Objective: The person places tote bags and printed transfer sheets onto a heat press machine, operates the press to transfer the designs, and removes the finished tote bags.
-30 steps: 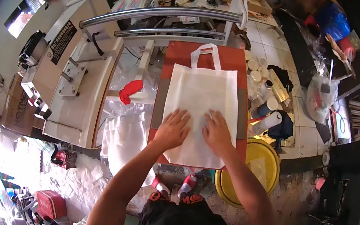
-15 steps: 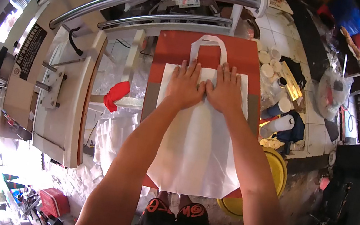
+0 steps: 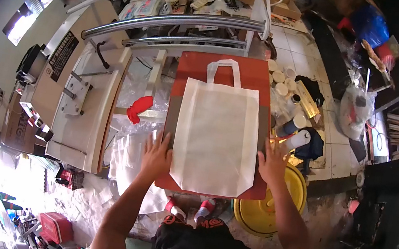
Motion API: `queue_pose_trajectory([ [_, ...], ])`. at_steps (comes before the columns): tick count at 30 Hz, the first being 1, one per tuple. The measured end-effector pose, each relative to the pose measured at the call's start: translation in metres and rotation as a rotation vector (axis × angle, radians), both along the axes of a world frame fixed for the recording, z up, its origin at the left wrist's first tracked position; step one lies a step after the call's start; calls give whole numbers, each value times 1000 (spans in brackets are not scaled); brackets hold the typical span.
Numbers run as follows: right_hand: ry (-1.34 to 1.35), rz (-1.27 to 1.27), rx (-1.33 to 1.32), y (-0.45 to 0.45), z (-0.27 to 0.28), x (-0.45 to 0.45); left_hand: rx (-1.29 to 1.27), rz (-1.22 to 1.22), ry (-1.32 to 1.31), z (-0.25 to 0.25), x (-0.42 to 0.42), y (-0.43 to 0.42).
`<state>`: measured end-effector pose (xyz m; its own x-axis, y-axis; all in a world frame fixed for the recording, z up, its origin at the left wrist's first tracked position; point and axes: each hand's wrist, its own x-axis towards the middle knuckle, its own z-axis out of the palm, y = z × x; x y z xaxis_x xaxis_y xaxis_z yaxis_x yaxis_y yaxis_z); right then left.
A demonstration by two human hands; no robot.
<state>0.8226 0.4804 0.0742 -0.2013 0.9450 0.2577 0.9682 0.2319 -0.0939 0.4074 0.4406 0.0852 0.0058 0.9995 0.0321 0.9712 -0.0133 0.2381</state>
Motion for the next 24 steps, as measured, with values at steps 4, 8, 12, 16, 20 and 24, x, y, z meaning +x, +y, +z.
queue_pose_trajectory([
  [4, 375, -130, 10, -54, 9, -3, -3, 115, -136, 19, -11, -51],
  [8, 515, -255, -91, -76, 11, -32, -221, 298, -294, 24, 15, -59],
  [12, 606, -284, -113, -77, -7, -33, -251, 311, -305, 20, 23, -57],
  [16, 601, -260, 5, -74, -16, -33, -187, 288, -343, -5, 17, -55],
  [20, 610, -276, 19, -71, -15, -34, -172, 352, -379, -9, 17, -50],
  [24, 628, -308, 63, -69, -12, -40, -143, 337, -381, -14, 13, -50],
])
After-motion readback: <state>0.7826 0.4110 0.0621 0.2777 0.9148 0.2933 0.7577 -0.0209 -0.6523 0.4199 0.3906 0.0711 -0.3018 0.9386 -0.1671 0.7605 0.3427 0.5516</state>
